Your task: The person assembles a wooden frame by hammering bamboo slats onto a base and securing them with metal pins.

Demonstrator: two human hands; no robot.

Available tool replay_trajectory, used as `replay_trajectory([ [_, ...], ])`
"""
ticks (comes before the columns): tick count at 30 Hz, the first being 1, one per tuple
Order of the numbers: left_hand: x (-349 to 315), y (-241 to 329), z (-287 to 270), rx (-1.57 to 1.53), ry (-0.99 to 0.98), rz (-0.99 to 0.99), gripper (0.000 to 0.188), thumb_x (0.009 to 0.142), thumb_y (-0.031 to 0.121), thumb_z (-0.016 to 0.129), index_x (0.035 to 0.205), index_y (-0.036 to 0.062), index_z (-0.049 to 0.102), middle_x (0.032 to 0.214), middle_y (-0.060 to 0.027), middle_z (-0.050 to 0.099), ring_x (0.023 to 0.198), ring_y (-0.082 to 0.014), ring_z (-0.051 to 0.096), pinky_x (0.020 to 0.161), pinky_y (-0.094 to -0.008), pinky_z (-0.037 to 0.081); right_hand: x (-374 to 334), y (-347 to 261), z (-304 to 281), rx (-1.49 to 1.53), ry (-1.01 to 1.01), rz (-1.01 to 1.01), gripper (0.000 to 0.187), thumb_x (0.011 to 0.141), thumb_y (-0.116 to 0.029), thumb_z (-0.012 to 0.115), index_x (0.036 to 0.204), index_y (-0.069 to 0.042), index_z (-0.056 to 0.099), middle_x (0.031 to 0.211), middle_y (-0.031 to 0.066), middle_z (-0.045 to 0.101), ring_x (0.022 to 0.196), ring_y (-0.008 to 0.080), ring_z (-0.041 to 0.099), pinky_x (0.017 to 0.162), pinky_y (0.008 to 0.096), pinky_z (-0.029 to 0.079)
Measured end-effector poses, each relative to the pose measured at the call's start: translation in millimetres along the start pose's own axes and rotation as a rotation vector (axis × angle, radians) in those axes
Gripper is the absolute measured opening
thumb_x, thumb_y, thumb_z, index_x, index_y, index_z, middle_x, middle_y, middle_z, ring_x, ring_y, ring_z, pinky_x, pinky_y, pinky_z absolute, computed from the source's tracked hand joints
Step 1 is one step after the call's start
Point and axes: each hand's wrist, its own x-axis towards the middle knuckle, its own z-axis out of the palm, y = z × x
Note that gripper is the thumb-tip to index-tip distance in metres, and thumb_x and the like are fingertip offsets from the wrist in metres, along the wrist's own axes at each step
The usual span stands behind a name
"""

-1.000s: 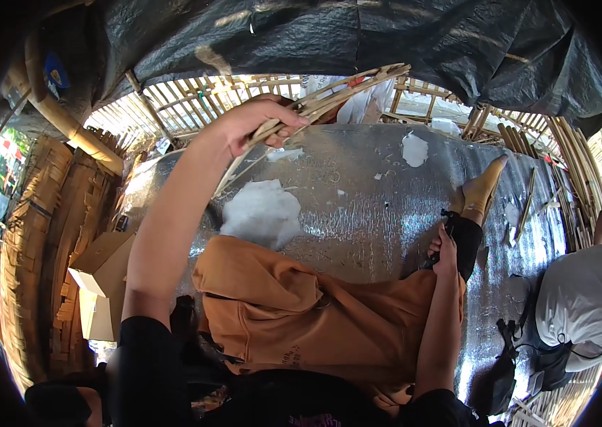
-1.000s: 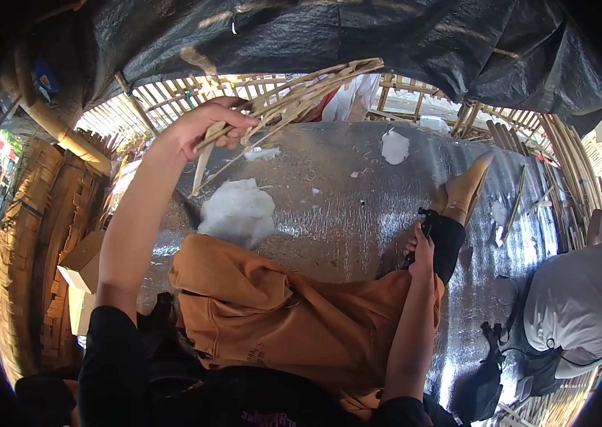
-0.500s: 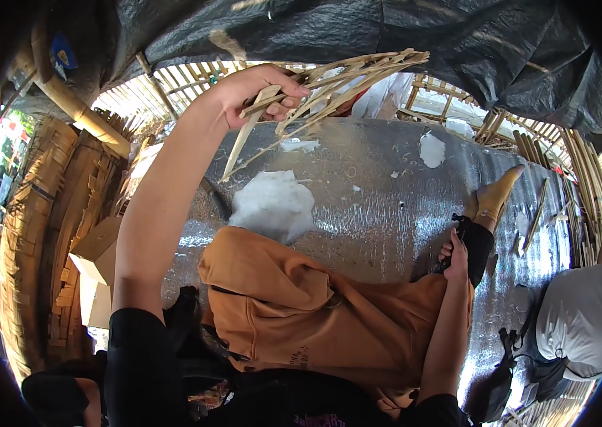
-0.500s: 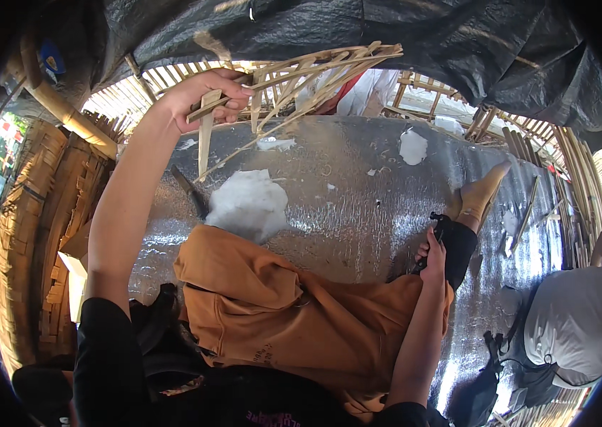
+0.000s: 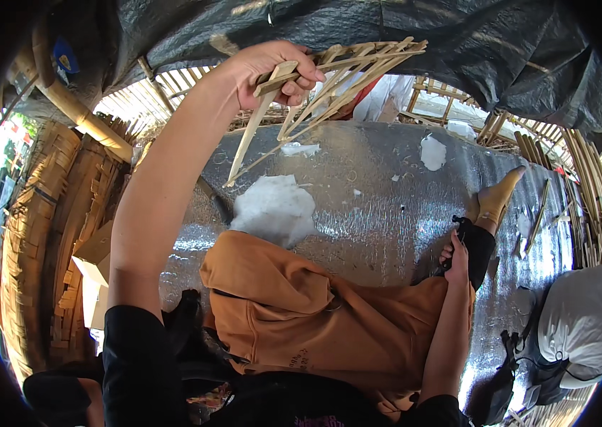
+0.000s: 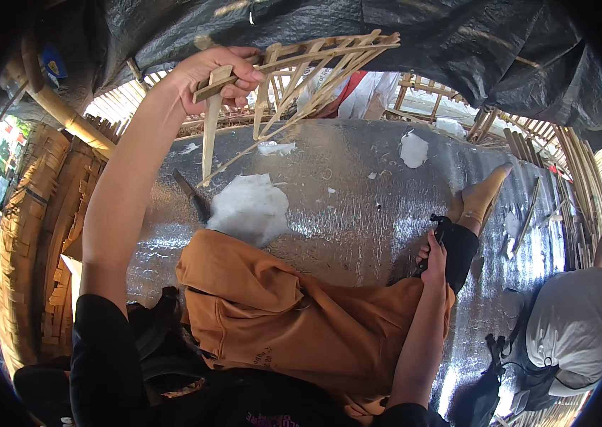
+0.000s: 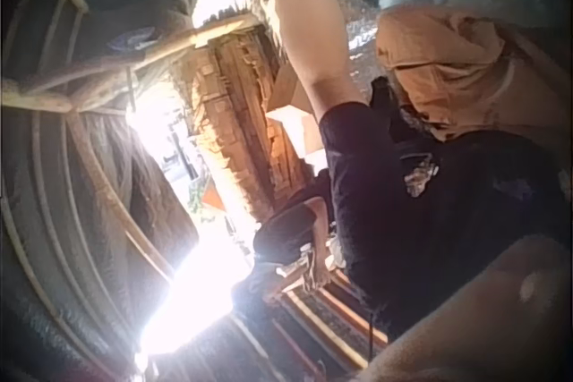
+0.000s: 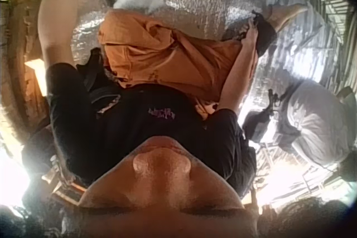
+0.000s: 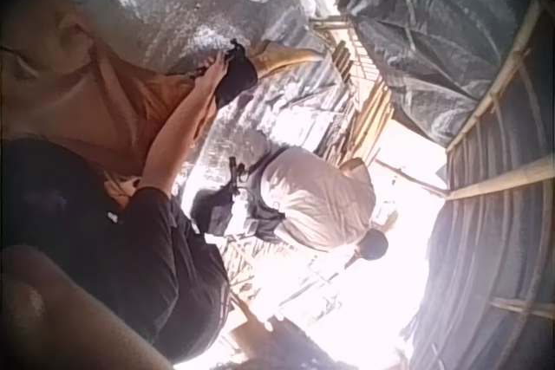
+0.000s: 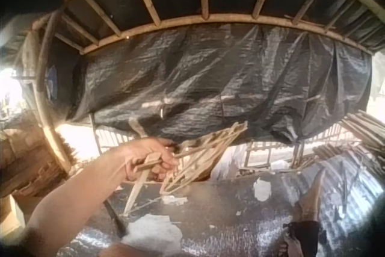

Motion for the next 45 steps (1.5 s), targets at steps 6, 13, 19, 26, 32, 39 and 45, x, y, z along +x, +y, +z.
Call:
replay_trajectory([
  [6,-25.7,10.7,0.5,-0.122,-0.105,0.122,0.052,0.086,0.0,0.064,0.133,-0.0036,0.042,0.066,0.0015,0.046,0.042,-0.0048,0.042,0.056,-0.0293,0.046,-6.4,-1.9,8.1,-0.044,-0.017,-0.047,0.026,0.096,-0.04,0.07,0.1,-0.02,0.054,0.069,-0.0077,0.044,0.054,0.0037,0.041,0.05,0.0239,0.036],
  [13,-56.4,38.1,-16.1,-0.405,-0.608,0.199,0.016,0.095,0.005,0.054,0.079,0.0031,0.056,0.067,0.002,0.043,0.042,-0.0042,0.042,0.065,-0.029,0.04,-6.2,-4.1,10.0,-0.028,-0.003,-0.054,0.028,0.094,-0.038,0.073,0.096,-0.02,0.052,0.067,-0.0067,0.044,0.052,0.0054,0.042,0.047,0.0253,0.038],
  [19,-87.8,29.5,-7.0,-0.594,-0.731,0.359,0.026,0.099,0.008,0.047,0.074,0.004,0.048,0.073,-0.0028,0.047,0.045,-0.0098,0.051,0.071,-0.0306,0.042,-9.4,-7.7,12.7,0.04,0.002,-0.07,0.028,0.093,-0.034,0.074,0.093,-0.018,0.051,0.066,-0.006,0.043,0.052,0.007,0.043,0.046,0.0267,0.038],
  [26,-77.8,-5.6,1.8,-0.719,-0.778,0.258,0.025,0.099,0.009,0.044,0.076,0.0035,0.048,0.074,-0.0047,0.048,0.047,-0.0109,0.054,0.073,-0.0315,0.043,-5.3,-5.1,3.9,0.024,0.011,-0.067,0.029,0.092,-0.036,0.074,0.093,-0.02,0.05,0.067,-0.0053,0.046,0.053,0.0078,0.044,0.049,0.0272,0.037],
  [32,-59.6,-25.6,24.5,-0.842,-0.69,0.187,0.024,0.099,0.005,0.041,0.082,-0.0022,0.056,0.074,-0.0061,0.046,0.045,-0.0121,0.051,0.073,-0.0335,0.043,-6.2,-6.7,7.2,0.043,-0.001,-0.075,0.027,0.093,-0.034,0.073,0.089,-0.018,0.052,0.067,-0.0048,0.046,0.052,0.0087,0.044,0.049,0.0278,0.037],
  [39,-41.5,-35.4,34.5,-0.867,-0.567,0.187,0.019,0.097,0.004,0.044,0.087,-0.0046,0.058,0.074,-0.005,0.048,0.042,-0.0114,0.048,0.071,-0.0347,0.043,-4.9,-6.6,8.7,0.035,-0.002,-0.061,0.027,0.093,-0.033,0.073,0.094,-0.016,0.052,0.068,-0.0048,0.045,0.053,0.0079,0.044,0.048,0.0277,0.038],
  [45,-28.3,-24.7,63.9,-0.855,-0.577,0.154,0.018,0.096,0.005,0.048,0.087,-0.0056,0.06,0.071,-0.0047,0.05,0.044,-0.0103,0.047,0.068,-0.0338,0.042,-7.0,-8.6,7.0,0.042,-0.005,-0.052,0.026,0.094,-0.032,0.073,0.093,-0.016,0.052,0.068,-0.0049,0.045,0.053,0.008,0.044,0.048,0.0274,0.038],
])
